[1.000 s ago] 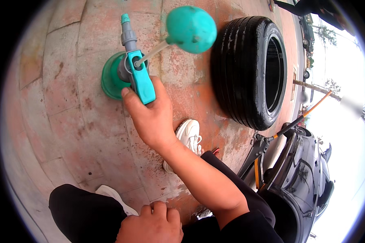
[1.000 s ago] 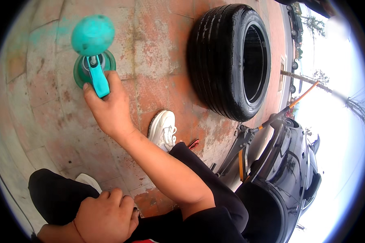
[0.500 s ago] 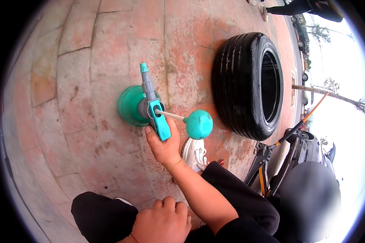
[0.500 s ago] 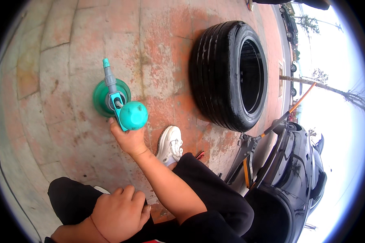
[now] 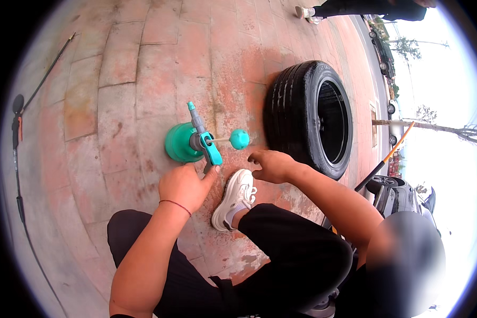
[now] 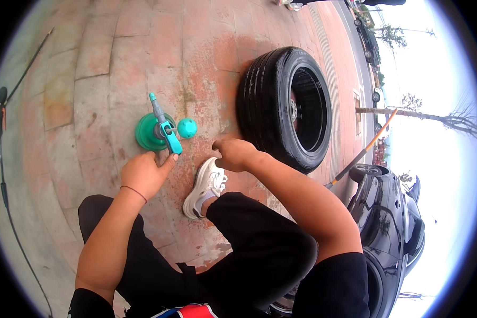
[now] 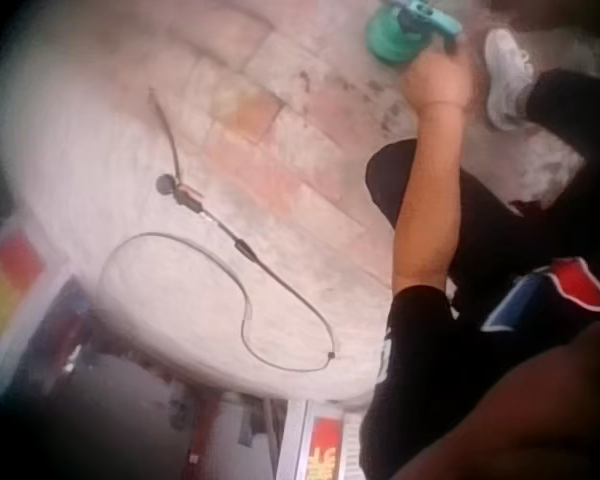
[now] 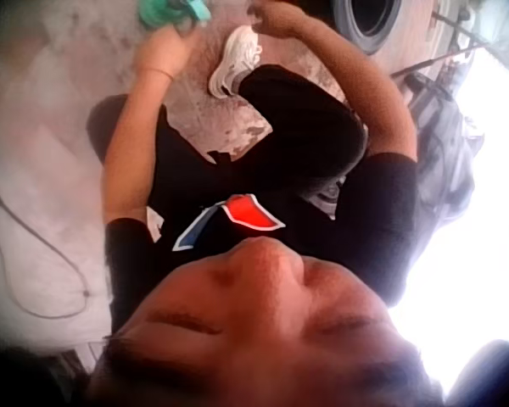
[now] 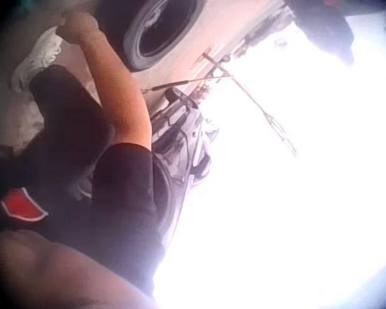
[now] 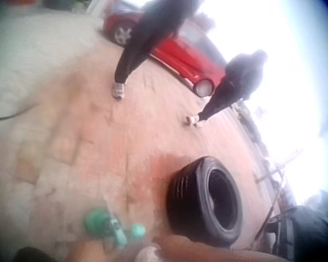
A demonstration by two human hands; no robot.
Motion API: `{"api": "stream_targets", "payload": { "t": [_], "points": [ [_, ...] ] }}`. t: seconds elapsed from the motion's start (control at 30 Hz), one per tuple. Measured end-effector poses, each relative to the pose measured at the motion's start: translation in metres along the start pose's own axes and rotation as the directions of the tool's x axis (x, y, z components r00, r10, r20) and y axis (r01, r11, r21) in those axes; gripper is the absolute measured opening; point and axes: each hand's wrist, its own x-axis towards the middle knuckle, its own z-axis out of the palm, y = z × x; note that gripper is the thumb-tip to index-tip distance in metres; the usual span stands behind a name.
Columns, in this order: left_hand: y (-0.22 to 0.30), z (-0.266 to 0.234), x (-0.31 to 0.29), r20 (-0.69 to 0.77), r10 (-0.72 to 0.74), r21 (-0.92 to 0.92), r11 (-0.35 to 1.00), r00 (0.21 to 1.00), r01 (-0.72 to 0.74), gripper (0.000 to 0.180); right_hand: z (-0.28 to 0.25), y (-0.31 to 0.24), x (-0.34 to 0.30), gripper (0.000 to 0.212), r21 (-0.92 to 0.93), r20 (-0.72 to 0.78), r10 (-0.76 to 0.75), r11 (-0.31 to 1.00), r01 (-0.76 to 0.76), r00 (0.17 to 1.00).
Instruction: The person applies a liquid sealant from a green spray bottle along the inner bead of a car tire mounted on a rim. They rotate the tire to cover the circumference, then inspect the bead by hand.
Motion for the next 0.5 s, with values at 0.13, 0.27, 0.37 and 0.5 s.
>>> {"api": "stream_targets", "payload": {
  "t": [0.13,0.27,0.37,0.5],
  "points": [
    [-0.005,0.001,0.001,0.071,-0.062,-0.166,0.983,0.996,0.073,0.075,-0.031,0.104,0.029,0.04,-0.409,-0.441,0.058,0.875,-0.258,0.896],
    [-0.032,0.037,0.013,0.078,-0.012,-0.456,0.889,0.997,0.047,0.074,-0.108,0.183,0.1,0.041,-0.525,-0.652,-0.047,0.749,-0.405,0.757],
    [-0.017,0.041,0.023,0.025,0.011,-0.579,0.815,1.0,0.005,0.061,-0.145,0.217,0.147,0.043,-0.683,-0.521,-0.048,0.623,-0.382,0.852],
    [0.008,0.034,0.019,0.243,-0.122,-0.819,0.505,0.962,0.271,0.033,-0.159,0.228,0.172,0.042,-0.78,-0.381,-0.133,0.578,-0.241,0.915]
  ]
}}
